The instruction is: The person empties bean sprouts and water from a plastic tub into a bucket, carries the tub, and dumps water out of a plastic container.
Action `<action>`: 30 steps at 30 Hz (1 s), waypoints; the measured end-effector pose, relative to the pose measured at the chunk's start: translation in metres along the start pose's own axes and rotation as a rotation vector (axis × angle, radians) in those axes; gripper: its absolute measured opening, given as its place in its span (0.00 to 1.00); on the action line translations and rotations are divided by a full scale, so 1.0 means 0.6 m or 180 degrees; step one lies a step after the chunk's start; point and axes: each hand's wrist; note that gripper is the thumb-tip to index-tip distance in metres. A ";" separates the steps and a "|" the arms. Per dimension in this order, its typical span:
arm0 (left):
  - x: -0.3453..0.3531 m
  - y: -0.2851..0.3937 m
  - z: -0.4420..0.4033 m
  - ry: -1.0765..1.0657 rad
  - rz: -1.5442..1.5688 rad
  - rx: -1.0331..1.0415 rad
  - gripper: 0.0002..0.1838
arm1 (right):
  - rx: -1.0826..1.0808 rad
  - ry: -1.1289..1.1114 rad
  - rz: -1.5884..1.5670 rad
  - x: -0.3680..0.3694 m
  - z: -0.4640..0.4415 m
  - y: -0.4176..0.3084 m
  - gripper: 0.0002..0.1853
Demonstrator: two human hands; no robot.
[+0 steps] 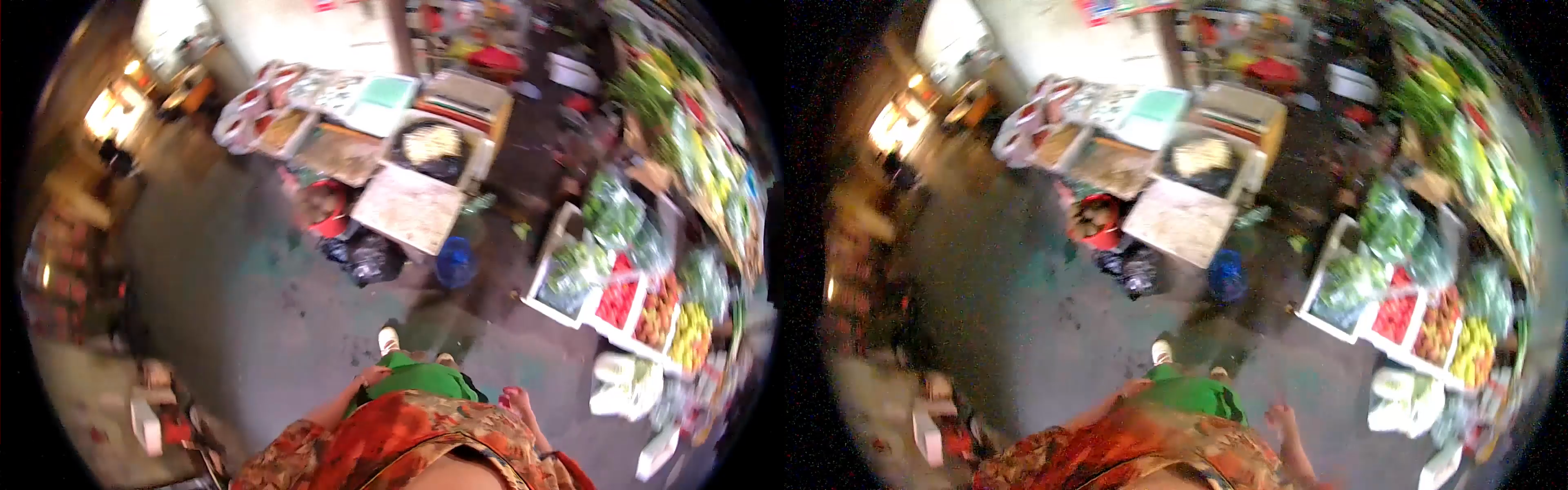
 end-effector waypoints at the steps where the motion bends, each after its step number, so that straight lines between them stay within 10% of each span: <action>1: -0.003 0.016 0.004 0.0008 -0.0088 -0.0107 0.18 | 0.0198 -0.0166 -0.0783 -0.001 0.004 -0.009 0.05; 6: -0.026 0.043 0.026 0.0160 -0.0138 -0.0549 0.19 | 0.0031 -0.0465 -0.1249 -0.009 -0.074 0.017 0.05; 12: 0.064 -0.166 -0.040 0.0819 0.0067 -0.0548 0.20 | 0.0229 -0.0175 -0.0197 0.124 -0.142 -0.202 0.05; 21: -0.022 -0.176 0.031 0.1140 0.0730 -0.1065 0.23 | 0.0190 -0.0568 0.0899 0.305 -0.224 -0.404 0.05; 30: 0.013 -0.007 0.136 0.1829 0.2460 -0.2473 0.26 | 0.0320 -0.1325 0.2110 0.447 -0.336 -0.542 0.05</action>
Point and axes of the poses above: each hand's wrist, its own z-axis away from the middle knuckle, its own x-axis out of the palm, y = z × x, and after that the axes turned 1 degree about -z, right-handed
